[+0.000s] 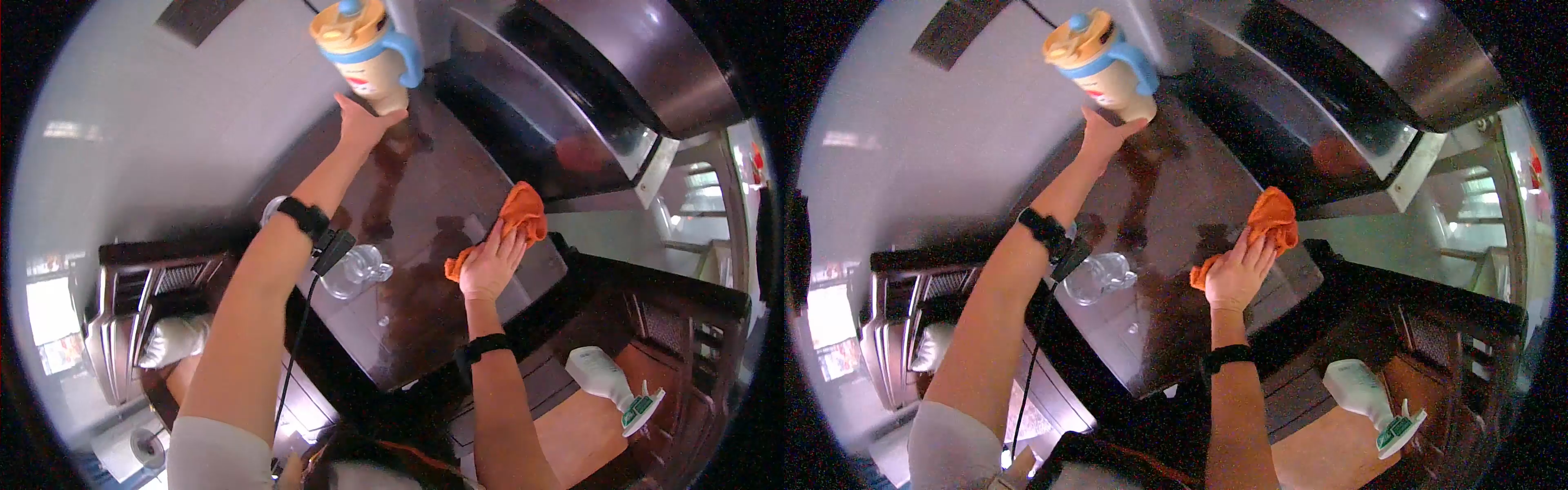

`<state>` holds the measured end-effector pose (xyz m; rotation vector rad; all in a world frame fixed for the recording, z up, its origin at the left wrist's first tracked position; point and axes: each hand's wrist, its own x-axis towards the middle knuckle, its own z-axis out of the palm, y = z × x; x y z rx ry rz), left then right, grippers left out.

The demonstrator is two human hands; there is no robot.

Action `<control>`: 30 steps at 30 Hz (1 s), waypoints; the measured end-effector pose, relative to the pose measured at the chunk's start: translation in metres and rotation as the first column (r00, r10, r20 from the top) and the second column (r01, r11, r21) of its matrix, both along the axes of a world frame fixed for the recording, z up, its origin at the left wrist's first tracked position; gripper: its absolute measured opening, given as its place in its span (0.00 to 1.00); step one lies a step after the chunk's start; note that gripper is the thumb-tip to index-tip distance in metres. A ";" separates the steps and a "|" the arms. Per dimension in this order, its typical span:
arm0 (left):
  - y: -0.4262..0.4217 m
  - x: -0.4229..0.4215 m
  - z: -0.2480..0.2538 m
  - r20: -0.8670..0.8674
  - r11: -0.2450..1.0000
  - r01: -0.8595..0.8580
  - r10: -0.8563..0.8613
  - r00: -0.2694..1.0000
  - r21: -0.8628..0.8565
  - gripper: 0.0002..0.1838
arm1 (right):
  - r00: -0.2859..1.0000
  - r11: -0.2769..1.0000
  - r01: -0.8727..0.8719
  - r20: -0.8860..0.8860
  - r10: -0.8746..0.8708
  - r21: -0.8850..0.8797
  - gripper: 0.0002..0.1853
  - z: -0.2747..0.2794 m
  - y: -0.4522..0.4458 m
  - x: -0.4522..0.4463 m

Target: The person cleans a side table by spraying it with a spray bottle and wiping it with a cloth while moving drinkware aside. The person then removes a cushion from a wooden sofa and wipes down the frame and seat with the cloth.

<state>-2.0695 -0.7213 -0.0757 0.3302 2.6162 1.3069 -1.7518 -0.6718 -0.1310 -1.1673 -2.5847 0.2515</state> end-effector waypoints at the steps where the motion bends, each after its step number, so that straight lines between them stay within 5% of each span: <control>1: -0.015 0.015 0.030 0.089 0.968 0.249 -0.248 0.965 -0.005 0.63 | 1.000 1.000 0.007 0.001 -0.007 0.014 0.32 0.000 0.000 0.000; 2: -0.035 0.042 0.070 0.179 0.874 0.485 -0.480 0.859 0.015 0.63 | 1.000 0.999 0.019 0.003 -0.019 0.027 0.32 0.000 -0.001 0.001; 3: -0.063 0.072 0.083 0.116 0.731 0.639 -0.632 0.766 -0.241 0.62 | 1.000 1.000 0.018 0.016 -0.018 0.022 0.32 -0.001 -0.001 0.001; 6: -0.126 0.157 0.137 0.161 0.209 0.647 -0.872 0.463 -0.733 0.60 | 1.000 0.999 0.005 0.003 -0.005 0.053 0.31 -0.002 -0.001 0.003; 9: -0.163 0.183 0.120 0.184 0.148 0.579 -0.860 0.475 -0.802 0.52 | 1.000 0.998 0.013 -0.001 -0.013 0.060 0.31 -0.003 -0.002 0.002; 15: -0.140 0.144 0.128 0.150 0.387 0.640 -0.770 0.620 -0.664 0.40 | 0.999 0.998 0.017 0.039 -0.019 0.064 0.31 -0.002 -0.002 0.002; 17: -0.118 0.110 0.125 -0.076 0.564 0.555 -0.740 0.668 -0.612 0.40 | 1.000 0.996 0.012 0.018 -0.014 0.085 0.32 -0.003 -0.003 0.002; 25: -0.053 0.002 0.084 -0.197 0.587 0.305 -0.639 0.744 -0.750 0.41 | 1.000 0.999 0.008 0.007 -0.008 0.054 0.32 0.000 -0.002 0.002; 30: -0.044 -0.023 0.081 -0.137 0.607 0.335 -0.599 0.789 -0.721 0.40 | 0.999 1.000 0.019 0.025 -0.019 0.022 0.31 0.001 -0.001 0.002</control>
